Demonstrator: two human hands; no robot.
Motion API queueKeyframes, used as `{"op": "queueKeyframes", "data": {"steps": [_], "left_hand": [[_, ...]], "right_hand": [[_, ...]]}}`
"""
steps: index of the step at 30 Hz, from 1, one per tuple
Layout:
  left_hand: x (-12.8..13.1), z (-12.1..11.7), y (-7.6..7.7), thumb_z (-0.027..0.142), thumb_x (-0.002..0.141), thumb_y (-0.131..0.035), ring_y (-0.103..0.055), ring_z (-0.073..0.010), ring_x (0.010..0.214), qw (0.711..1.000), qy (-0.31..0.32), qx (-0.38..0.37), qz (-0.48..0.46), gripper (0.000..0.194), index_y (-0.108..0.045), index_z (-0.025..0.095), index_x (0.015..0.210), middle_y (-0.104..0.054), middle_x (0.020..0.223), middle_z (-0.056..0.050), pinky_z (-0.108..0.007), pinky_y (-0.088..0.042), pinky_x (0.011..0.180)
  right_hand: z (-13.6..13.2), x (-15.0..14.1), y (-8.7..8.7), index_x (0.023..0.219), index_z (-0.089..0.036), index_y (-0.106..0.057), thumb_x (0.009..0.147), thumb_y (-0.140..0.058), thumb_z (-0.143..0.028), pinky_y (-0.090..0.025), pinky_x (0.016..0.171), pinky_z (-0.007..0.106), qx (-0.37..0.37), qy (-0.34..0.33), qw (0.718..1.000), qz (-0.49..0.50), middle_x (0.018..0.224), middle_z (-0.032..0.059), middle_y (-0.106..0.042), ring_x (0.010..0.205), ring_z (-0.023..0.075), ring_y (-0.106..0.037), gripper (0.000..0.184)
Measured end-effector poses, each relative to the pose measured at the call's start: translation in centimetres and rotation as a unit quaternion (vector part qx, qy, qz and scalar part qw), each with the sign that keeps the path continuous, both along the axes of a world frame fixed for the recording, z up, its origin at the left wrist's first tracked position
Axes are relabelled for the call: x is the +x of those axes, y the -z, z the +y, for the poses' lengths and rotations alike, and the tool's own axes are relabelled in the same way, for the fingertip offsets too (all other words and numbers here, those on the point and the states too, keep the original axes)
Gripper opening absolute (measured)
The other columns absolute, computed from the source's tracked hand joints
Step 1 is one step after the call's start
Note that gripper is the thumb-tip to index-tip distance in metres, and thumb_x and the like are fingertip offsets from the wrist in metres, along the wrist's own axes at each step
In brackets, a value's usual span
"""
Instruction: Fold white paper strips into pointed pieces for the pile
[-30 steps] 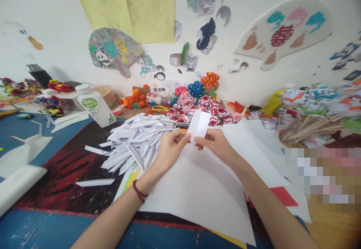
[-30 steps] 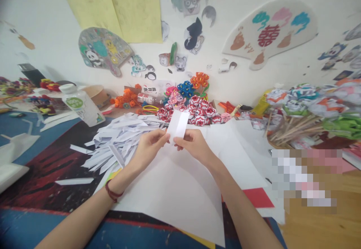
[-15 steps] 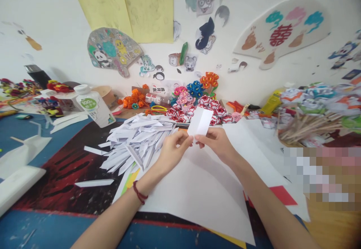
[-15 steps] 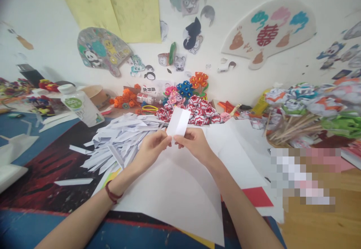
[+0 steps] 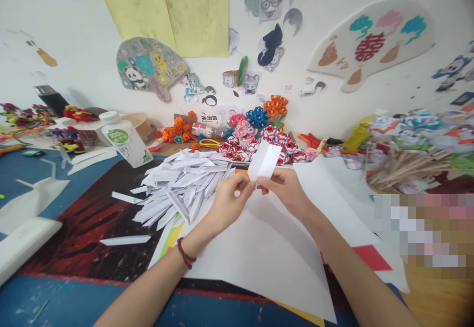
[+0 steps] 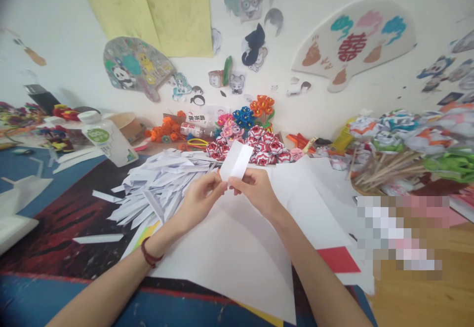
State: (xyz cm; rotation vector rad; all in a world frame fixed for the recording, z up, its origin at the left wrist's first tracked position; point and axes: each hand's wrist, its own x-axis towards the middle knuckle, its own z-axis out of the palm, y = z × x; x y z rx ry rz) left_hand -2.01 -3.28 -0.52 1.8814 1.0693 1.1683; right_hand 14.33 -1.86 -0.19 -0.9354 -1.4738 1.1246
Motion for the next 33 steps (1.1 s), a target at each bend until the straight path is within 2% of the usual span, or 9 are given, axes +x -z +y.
{"op": "queueKeyframes", "data": {"steps": [6,13,16,19,23,25,29,33], "left_hand": [[-1.3,1.1,-0.1,0.034,0.088,-0.05,-0.055,-0.0113,0.066,1.0,-0.012,-0.003,0.004,0.023,-0.059,0.016,0.077,-0.061,0.071,-0.001,-0.021,-0.041,0.064],[-1.5,1.0,-0.3,0.03,0.09,-0.048,-0.054,-0.0108,0.066,0.999,-0.017,0.033,0.02,0.02,-0.059,0.016,0.08,-0.061,0.072,0.0,-0.021,-0.041,0.065],[-1.1,0.8,-0.1,0.029,0.09,-0.047,-0.052,-0.0107,0.063,0.998,-0.019,0.039,0.053,0.023,-0.058,0.015,0.075,-0.059,0.068,0.0,-0.022,-0.039,0.062],[-1.0,0.8,0.0,0.03,0.09,-0.047,-0.053,-0.0114,0.062,0.994,-0.009,0.03,0.101,0.024,-0.059,0.015,0.074,-0.06,0.067,0.0,-0.023,-0.038,0.06],[-1.2,1.1,-0.1,0.03,0.089,-0.05,-0.055,-0.0123,0.069,0.989,-0.074,0.068,0.105,0.017,-0.06,0.017,0.087,-0.064,0.081,-0.002,-0.024,-0.04,0.064],[-1.4,1.1,-0.2,0.028,0.089,-0.05,-0.054,-0.0118,0.068,0.985,-0.104,0.088,0.108,0.015,-0.059,0.017,0.086,-0.064,0.079,-0.001,-0.023,-0.039,0.064],[-1.4,0.9,0.0,0.025,0.09,-0.048,-0.052,-0.0117,0.064,0.967,-0.15,0.142,0.147,0.017,-0.057,0.017,0.078,-0.06,0.07,0.001,-0.024,-0.038,0.062],[-1.3,0.6,0.7,0.026,0.09,-0.048,-0.057,-0.0154,0.075,0.928,-0.206,0.231,0.207,0.015,-0.059,0.017,0.085,-0.064,0.08,-0.003,-0.027,-0.04,0.067]], "right_hand": [[0.0,0.1,0.3,0.074,-0.012,-0.069,0.073,-0.07,-0.031,-0.046,0.053,0.025,-0.036,-0.007,0.999,-0.019,0.06,0.0017,-0.062,0.053,0.0113,-0.055,0.02],[0.3,0.2,0.6,0.079,-0.01,-0.069,0.074,-0.069,-0.038,-0.048,0.057,0.028,-0.071,-0.04,0.995,-0.052,0.066,0.005,-0.065,0.057,0.0141,-0.058,0.028],[0.5,0.3,0.7,0.087,-0.011,-0.069,0.076,-0.066,-0.043,-0.048,0.06,0.029,-0.064,-0.003,0.998,-0.03,0.08,0.0074,-0.068,0.066,0.0165,-0.06,0.034],[0.5,0.5,0.7,0.087,-0.011,-0.068,0.076,-0.066,-0.043,-0.046,0.063,0.028,-0.055,0.041,0.997,-0.042,0.083,0.0067,-0.068,0.072,0.0179,-0.061,0.034],[0.1,0.3,0.7,0.083,-0.012,-0.068,0.074,-0.068,-0.043,-0.043,0.055,0.025,-0.101,-0.046,0.987,-0.119,0.074,0.004,-0.066,0.064,0.0161,-0.058,0.033],[-0.1,0.1,0.8,0.08,-0.012,-0.067,0.073,-0.068,-0.044,-0.041,0.052,0.024,-0.113,-0.08,0.981,-0.139,0.069,0.003,-0.065,0.06,0.0152,-0.057,0.033],[-0.1,-0.4,0.9,0.085,-0.014,-0.067,0.077,-0.064,-0.046,-0.045,0.058,0.025,-0.11,-0.087,0.986,-0.091,0.08,0.0043,-0.067,0.068,0.0172,-0.06,0.033],[0.0,-0.6,1.2,0.08,-0.014,-0.067,0.076,-0.064,-0.048,-0.044,0.06,0.025,-0.098,-0.074,0.99,-0.076,0.078,0.0042,-0.067,0.068,0.0163,-0.06,0.034]]}}
